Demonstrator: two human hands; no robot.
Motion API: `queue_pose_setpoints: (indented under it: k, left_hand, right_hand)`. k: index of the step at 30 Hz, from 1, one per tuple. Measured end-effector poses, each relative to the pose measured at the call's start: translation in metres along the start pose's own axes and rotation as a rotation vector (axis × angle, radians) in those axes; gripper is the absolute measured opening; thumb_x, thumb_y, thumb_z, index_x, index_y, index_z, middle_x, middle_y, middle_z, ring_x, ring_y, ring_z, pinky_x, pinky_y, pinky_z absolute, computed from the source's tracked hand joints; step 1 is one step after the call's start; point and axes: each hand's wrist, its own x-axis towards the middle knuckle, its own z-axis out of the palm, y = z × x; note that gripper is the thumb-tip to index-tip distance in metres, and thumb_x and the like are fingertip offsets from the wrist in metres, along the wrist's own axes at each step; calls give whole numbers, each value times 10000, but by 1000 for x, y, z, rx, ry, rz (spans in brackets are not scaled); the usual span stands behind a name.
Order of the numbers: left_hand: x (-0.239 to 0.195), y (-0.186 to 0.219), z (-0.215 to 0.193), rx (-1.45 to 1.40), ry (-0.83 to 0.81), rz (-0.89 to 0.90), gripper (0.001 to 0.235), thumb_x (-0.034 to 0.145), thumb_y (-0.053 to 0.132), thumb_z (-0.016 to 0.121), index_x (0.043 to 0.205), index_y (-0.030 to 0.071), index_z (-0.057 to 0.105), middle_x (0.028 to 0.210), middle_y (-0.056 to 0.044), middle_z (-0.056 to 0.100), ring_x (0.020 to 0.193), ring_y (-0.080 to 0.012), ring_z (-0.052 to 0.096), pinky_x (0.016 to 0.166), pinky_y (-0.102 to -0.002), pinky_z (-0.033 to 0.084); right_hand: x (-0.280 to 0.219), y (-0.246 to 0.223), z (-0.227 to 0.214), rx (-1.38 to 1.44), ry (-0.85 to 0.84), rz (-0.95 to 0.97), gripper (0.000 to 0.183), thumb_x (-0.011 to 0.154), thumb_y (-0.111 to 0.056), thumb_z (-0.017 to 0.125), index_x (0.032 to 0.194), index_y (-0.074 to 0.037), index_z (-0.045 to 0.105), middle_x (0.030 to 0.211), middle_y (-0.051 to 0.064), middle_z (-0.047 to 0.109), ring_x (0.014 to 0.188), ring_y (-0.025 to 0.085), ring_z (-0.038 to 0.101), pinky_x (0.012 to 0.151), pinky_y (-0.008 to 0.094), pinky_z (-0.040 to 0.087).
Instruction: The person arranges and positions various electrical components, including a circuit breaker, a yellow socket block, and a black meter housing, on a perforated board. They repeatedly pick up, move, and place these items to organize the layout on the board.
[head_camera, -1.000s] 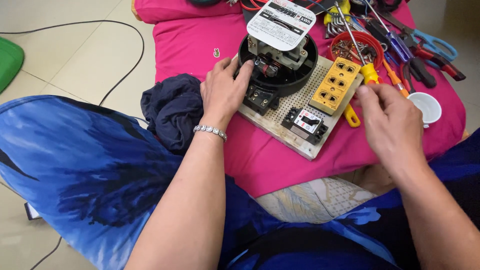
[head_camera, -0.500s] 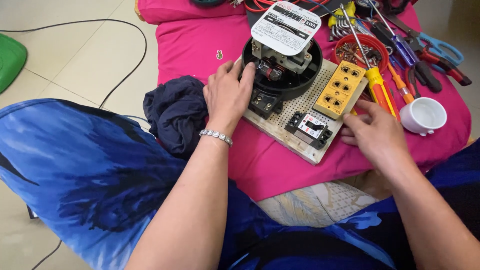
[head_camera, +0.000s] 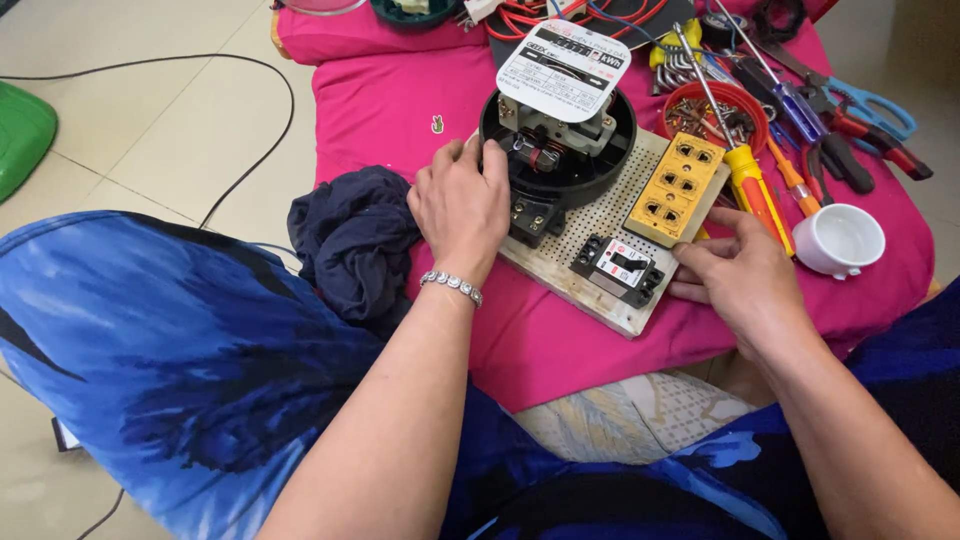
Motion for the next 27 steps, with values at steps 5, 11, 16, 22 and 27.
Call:
queue_pose_setpoints:
  k: [5, 11, 16, 22, 27]
  left_hand:
    - [3, -1, -2, -29, -53, -37, 521, 949, 483, 423, 1274, 216, 732, 1338, -66, 659, 1143, -362, 595, 996, -490, 374]
    - [5, 0, -7, -72, -108, -43, 563, 938, 489, 412, 1293, 181, 722, 1371, -65, 639, 1161, -354, 579, 1001, -486, 353]
    - [5, 1, -8, -74, -132, -45, 572, 944, 490, 404, 1326, 185, 700, 1399, -55, 622, 1180, -339, 573, 1009, -479, 346]
    - [8, -5, -1, -64, -93, -14, 513, 938, 472, 447, 1243, 190, 747, 1362, -66, 645, 1132, -355, 592, 975, -506, 385]
    - [10, -3, -7, -85, -194, -41, 567, 930, 511, 388, 1318, 238, 698, 1410, -72, 607, 1192, -351, 564, 1007, -494, 348]
  right_hand:
    - [2, 3, 0, -14, 3, -15, 562, 958, -20, 611, 1480, 18, 407, 1085, 201, 630, 836, 291, 691, 704, 335, 604]
    - [-5, -4, 2, -41, 13, -18, 567, 958, -36, 612, 1485, 20, 410, 1089, 194, 636, 847, 279, 693, 712, 324, 601]
    - [-1, 1, 1, -26, 13, -33, 564, 953, -30, 617, 1480, 13, 422, 1068, 181, 626, 835, 267, 682, 698, 316, 592]
    - [-3, -2, 1, -33, 1, -14, 547, 965, -17, 601, 1480, 9, 416, 1110, 201, 643, 853, 271, 696, 715, 309, 602]
    - [1, 3, 0, -32, 5, -37, 539, 955, -17, 615, 1458, 26, 426, 1077, 199, 643, 827, 279, 700, 697, 316, 608]
